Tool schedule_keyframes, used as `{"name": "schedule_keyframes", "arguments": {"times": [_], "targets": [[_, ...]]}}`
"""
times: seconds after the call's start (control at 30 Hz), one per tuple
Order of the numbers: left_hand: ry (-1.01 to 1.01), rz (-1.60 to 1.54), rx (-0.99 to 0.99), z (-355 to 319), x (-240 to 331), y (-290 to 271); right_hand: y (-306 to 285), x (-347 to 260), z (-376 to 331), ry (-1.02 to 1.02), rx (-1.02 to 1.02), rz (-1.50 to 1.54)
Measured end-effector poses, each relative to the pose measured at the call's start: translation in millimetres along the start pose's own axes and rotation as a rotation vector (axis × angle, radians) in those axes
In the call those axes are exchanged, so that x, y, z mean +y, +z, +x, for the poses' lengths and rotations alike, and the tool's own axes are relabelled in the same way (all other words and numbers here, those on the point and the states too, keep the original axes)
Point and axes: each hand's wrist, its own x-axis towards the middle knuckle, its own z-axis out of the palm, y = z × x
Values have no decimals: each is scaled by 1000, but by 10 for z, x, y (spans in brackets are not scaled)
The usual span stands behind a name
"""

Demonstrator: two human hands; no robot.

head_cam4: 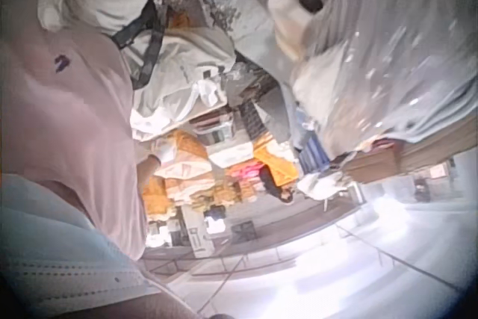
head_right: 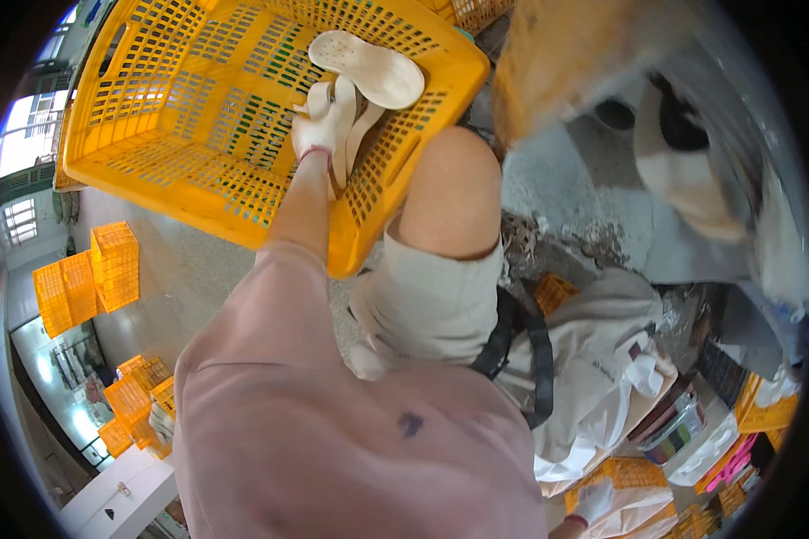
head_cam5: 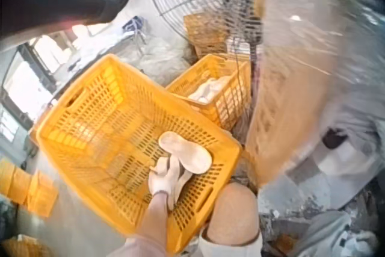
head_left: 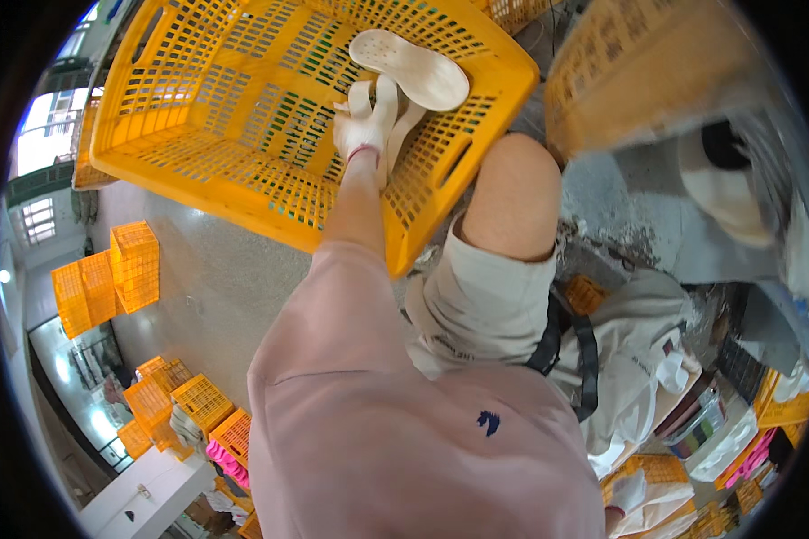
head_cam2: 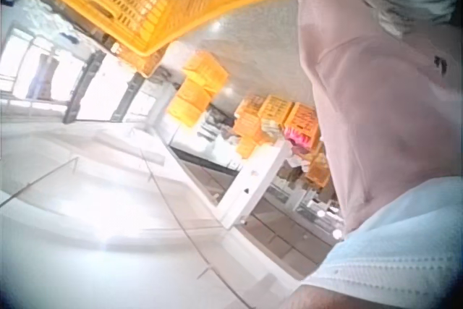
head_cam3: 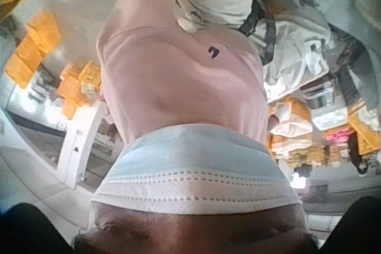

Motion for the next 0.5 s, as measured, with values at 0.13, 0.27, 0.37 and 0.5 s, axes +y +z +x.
{"name": "schedule_keyframes", "arguments": {"times": [0.13,0.27,0.37,0.5], "targets": [[153,-90,231,733,-536,355,298,-848,-336,-292,-23,-175],[130,304,7,1111,-246,301,823,-1680,-686,-749,-180,-728],[202,-109,-196,996,120,-306,1310,-2343,-1180,-769,-262,-743],[309,-740,-163,255,680,-1413,2190,-2797,-2293,-974,-400,-490]]}}
